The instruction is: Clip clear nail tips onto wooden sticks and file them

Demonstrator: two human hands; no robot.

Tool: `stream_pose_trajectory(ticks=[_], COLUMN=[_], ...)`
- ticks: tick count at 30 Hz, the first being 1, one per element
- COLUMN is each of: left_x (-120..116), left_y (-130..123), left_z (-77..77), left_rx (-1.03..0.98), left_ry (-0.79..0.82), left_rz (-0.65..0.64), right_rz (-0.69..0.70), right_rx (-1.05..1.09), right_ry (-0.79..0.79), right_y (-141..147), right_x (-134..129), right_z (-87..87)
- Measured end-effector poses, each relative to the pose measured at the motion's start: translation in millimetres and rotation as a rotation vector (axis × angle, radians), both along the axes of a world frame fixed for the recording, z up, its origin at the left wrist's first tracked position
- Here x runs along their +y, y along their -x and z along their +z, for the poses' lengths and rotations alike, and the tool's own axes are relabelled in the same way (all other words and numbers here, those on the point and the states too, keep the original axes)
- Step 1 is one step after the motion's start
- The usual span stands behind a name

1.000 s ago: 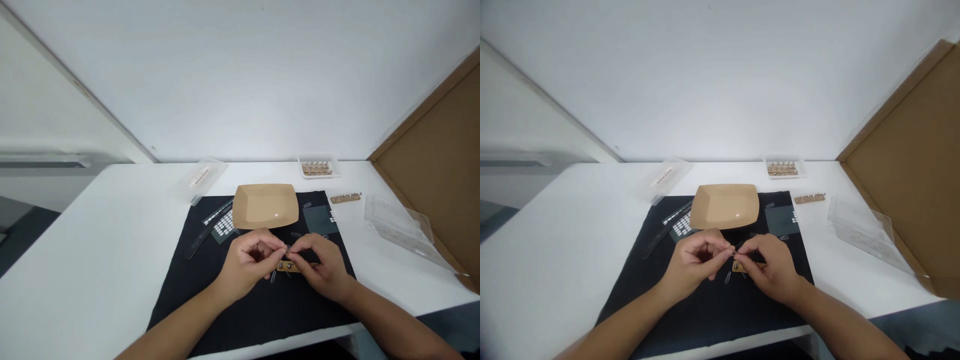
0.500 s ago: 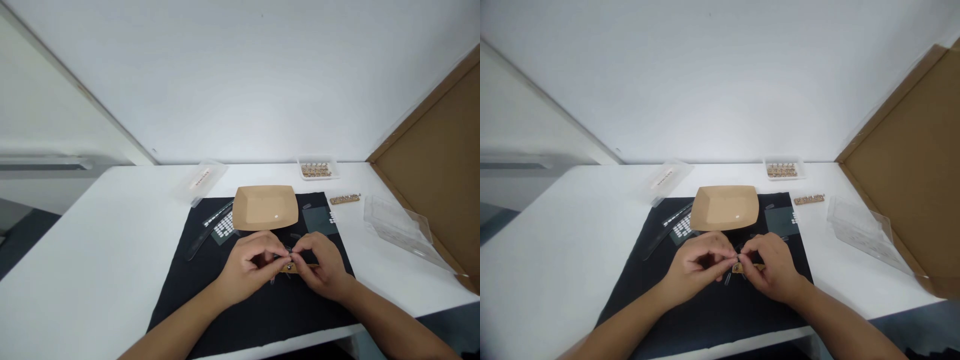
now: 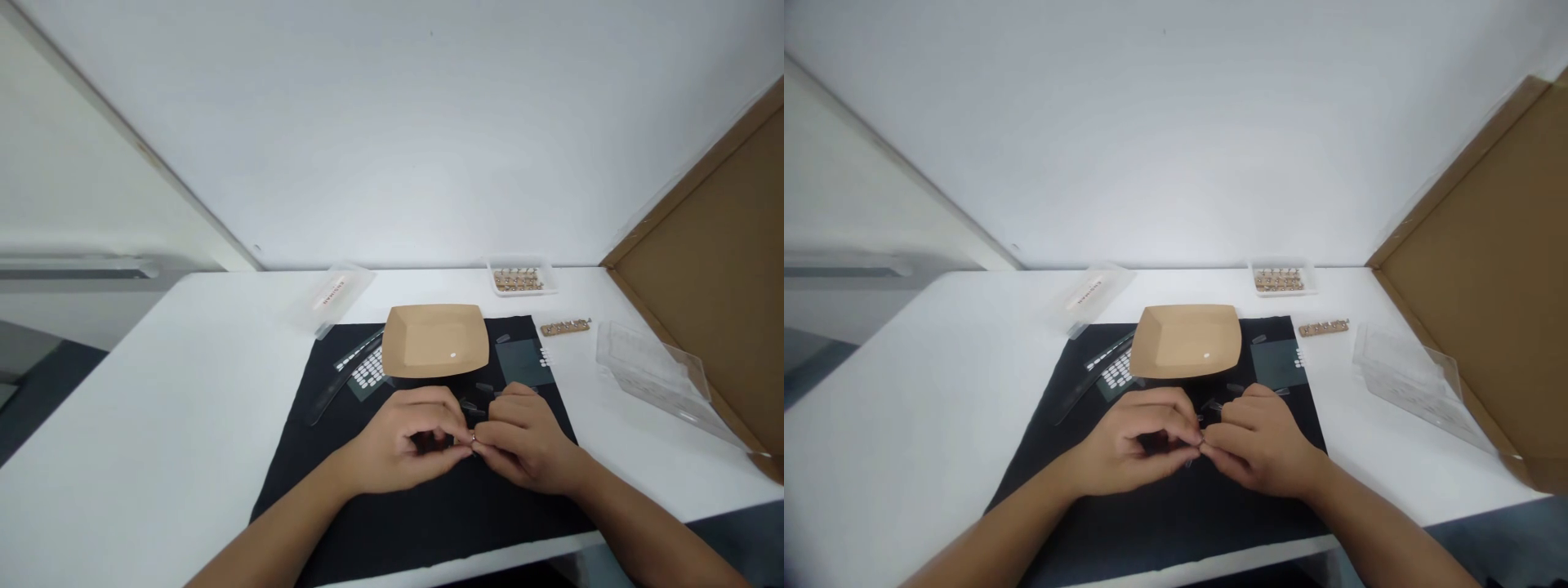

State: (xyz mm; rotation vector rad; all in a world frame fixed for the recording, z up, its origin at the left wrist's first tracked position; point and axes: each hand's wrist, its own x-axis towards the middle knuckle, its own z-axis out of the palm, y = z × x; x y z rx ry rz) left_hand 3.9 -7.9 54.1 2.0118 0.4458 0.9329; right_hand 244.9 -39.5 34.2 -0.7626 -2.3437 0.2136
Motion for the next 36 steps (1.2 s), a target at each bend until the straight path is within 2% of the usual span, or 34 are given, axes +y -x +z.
stream_pose_trajectory(ticks=[5, 16, 27, 36], left_x=[3.6, 1.6, 2.8, 1.0], left_y=[3.0, 3.7, 4.9, 3.5], left_z=[-1.6, 1.5, -3.4, -3.0], left_rx=[0.037, 0.089, 0.304, 0.297], left_ry=[-0.014, 0.041, -0.35, -0.343], left_rz=[-0.04, -0.034, 0.031, 0.048], right_rz=[0.003, 0.009, -0.01, -0.065], right_rx=[-0.049, -0.04, -0.172, -0.102], right_ry=[-0.041, -0.057, -0.101, -0.039], right_y=[-1.0, -1.2, 2.0, 3.6], right_x=[0.9, 0.7, -2.6, 0.3], right_z=[1.8, 0.7, -3.0, 1.9])
